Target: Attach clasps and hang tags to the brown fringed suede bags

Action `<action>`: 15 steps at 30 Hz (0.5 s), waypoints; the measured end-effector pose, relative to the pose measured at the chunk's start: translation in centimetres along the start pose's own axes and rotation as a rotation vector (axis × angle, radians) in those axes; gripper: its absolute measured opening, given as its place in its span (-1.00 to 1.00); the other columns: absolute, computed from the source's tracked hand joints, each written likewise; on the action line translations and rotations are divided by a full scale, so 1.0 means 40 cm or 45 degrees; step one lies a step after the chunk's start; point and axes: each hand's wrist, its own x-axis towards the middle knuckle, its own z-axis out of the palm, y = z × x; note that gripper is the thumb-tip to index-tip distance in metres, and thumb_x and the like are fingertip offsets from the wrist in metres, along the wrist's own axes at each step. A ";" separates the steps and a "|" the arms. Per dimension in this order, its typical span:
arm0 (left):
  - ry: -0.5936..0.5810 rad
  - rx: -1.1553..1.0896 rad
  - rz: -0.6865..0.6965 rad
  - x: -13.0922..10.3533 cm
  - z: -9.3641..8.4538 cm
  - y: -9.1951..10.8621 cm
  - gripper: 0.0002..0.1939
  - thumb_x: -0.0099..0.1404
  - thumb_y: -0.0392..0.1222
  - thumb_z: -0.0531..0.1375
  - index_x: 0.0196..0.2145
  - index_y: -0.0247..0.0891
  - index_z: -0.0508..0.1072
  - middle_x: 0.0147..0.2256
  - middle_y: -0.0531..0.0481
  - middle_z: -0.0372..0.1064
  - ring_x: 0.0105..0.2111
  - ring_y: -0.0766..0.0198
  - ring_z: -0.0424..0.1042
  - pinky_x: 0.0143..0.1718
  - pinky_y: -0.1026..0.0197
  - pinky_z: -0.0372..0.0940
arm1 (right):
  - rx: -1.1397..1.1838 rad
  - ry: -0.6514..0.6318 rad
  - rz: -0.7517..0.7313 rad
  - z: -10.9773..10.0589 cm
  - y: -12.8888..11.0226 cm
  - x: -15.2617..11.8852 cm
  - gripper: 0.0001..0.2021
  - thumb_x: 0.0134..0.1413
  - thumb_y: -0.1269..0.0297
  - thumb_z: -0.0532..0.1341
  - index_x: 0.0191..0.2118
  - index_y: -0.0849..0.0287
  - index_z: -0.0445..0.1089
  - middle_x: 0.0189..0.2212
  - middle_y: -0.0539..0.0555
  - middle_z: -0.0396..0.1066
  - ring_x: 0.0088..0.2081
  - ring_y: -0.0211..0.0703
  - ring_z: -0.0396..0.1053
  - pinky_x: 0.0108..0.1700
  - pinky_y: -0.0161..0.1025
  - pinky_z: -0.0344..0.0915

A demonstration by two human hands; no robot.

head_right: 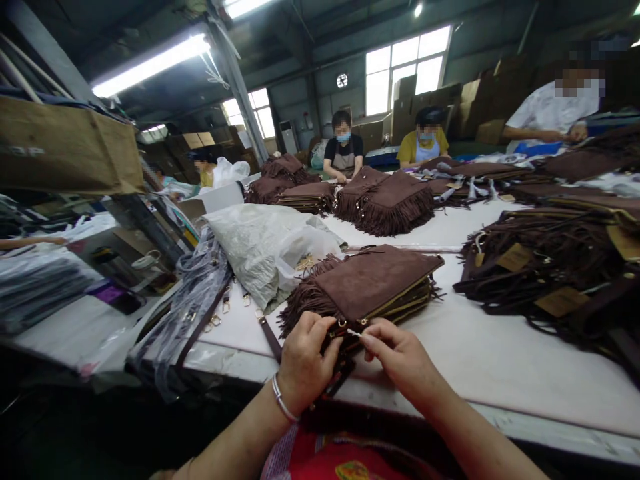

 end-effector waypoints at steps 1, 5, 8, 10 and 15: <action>-0.008 0.018 0.007 0.002 0.001 0.002 -0.79 0.30 -0.25 0.13 -0.11 -0.20 0.43 -0.25 -0.13 0.33 -0.22 0.13 0.35 -0.17 0.08 0.31 | 0.087 -0.002 0.034 0.004 0.001 0.003 -0.62 0.06 -0.08 0.23 -0.44 0.18 0.47 -0.53 0.01 0.31 -0.45 -0.22 0.28 -0.44 -0.32 0.23; -0.044 -0.179 -0.071 -0.006 0.008 0.026 -0.84 0.32 -0.21 0.10 -0.24 -0.23 0.48 -0.31 -0.13 0.38 -0.29 0.16 0.39 -0.23 0.12 0.30 | 0.244 0.047 0.034 -0.030 0.002 -0.010 -0.66 0.04 -0.02 0.29 -0.32 0.20 0.50 -0.53 -0.03 0.23 -0.53 -0.32 0.10 -0.54 -0.35 0.08; -0.302 -0.708 -0.426 -0.010 0.030 0.055 -0.80 0.31 -0.11 0.11 -0.31 -0.25 0.48 -0.41 -0.07 0.42 -0.47 0.27 0.39 -0.44 0.22 0.29 | 0.176 0.076 0.026 -0.066 -0.008 -0.031 -0.69 0.02 -0.01 0.30 -0.37 0.18 0.50 -0.53 -0.02 0.26 -0.53 -0.31 0.12 -0.52 -0.34 0.11; -0.466 -1.127 -0.736 -0.004 0.053 0.073 -0.71 0.30 0.00 0.10 -0.29 -0.28 0.46 -0.42 -0.04 0.43 -0.59 0.35 0.34 -0.60 0.30 0.21 | 0.082 0.074 -0.002 -0.076 -0.016 -0.042 -0.68 0.03 -0.02 0.28 -0.43 0.17 0.49 -0.48 0.01 0.31 -0.52 -0.30 0.15 -0.52 -0.33 0.15; -0.353 -1.519 -1.043 0.027 0.100 0.094 -0.62 0.15 0.12 0.22 -0.39 -0.31 0.38 -0.47 0.03 0.37 -0.63 0.46 0.25 -0.67 0.40 0.10 | -0.170 0.139 -0.114 -0.068 0.002 -0.063 -0.64 0.09 -0.04 0.21 -0.48 0.15 0.48 -0.25 0.13 0.43 -0.37 -0.19 0.33 -0.36 -0.29 0.30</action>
